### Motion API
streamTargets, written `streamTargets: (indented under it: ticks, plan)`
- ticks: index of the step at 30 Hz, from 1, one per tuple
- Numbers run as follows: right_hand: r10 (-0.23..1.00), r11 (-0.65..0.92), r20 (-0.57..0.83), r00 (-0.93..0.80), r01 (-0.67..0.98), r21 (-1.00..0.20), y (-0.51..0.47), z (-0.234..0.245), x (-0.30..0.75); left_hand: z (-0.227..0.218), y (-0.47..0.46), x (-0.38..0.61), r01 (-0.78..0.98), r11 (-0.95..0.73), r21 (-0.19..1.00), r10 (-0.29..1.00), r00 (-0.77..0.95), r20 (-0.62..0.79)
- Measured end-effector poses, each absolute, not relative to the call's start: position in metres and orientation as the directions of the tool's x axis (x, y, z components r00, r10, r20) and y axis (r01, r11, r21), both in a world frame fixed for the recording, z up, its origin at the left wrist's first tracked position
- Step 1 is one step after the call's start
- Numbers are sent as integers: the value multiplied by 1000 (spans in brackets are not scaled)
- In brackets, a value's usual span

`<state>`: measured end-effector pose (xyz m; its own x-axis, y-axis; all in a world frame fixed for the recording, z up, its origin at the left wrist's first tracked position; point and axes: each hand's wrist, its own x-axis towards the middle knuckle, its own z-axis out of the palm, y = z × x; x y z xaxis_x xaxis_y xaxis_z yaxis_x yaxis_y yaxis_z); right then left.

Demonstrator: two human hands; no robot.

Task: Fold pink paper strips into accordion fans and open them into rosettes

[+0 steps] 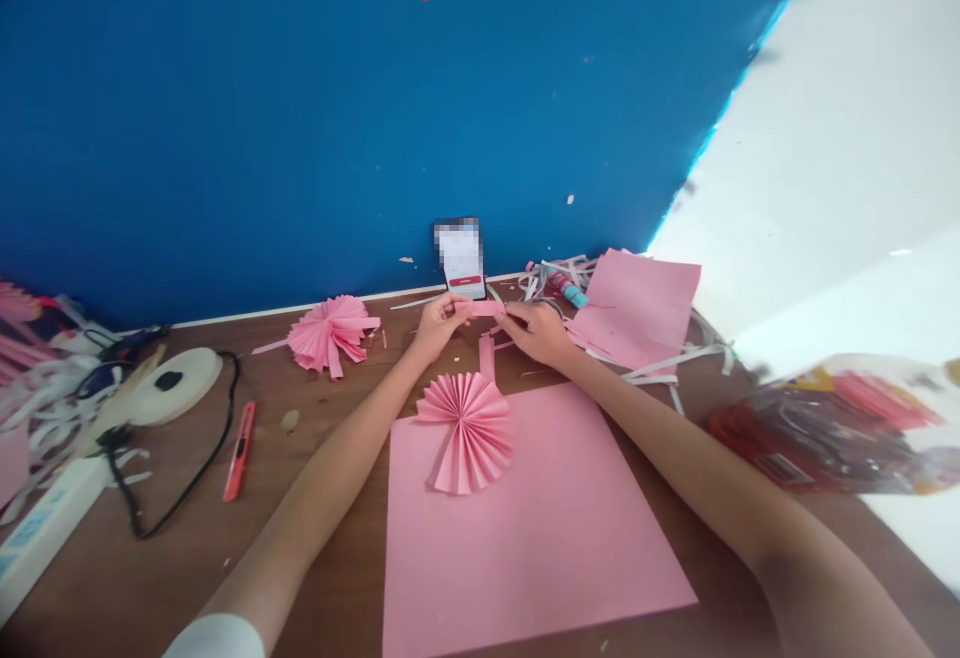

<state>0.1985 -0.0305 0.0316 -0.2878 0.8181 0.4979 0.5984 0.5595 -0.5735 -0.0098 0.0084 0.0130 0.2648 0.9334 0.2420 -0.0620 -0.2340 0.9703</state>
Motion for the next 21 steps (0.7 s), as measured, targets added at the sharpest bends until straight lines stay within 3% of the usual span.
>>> streamTargets:
  ticks: [6,11,16,21]
  plan:
    - [827,260,560,57,844,-470,-17,40,215,12,14,-14,-54,-184,981,977,99,189]
    - [916,62,398,41,968,-242,-12,41,223,18,12,-27,53,-239,970,965,119,232]
    - [977,41,215,-7,987,-156,-15,35,219,28,10,-42,195,-292,936,933,272,234]
    - [958,115,276,-74,984,-135,-20,36,215,31,10,-43,491,-460,740,866,434,249]
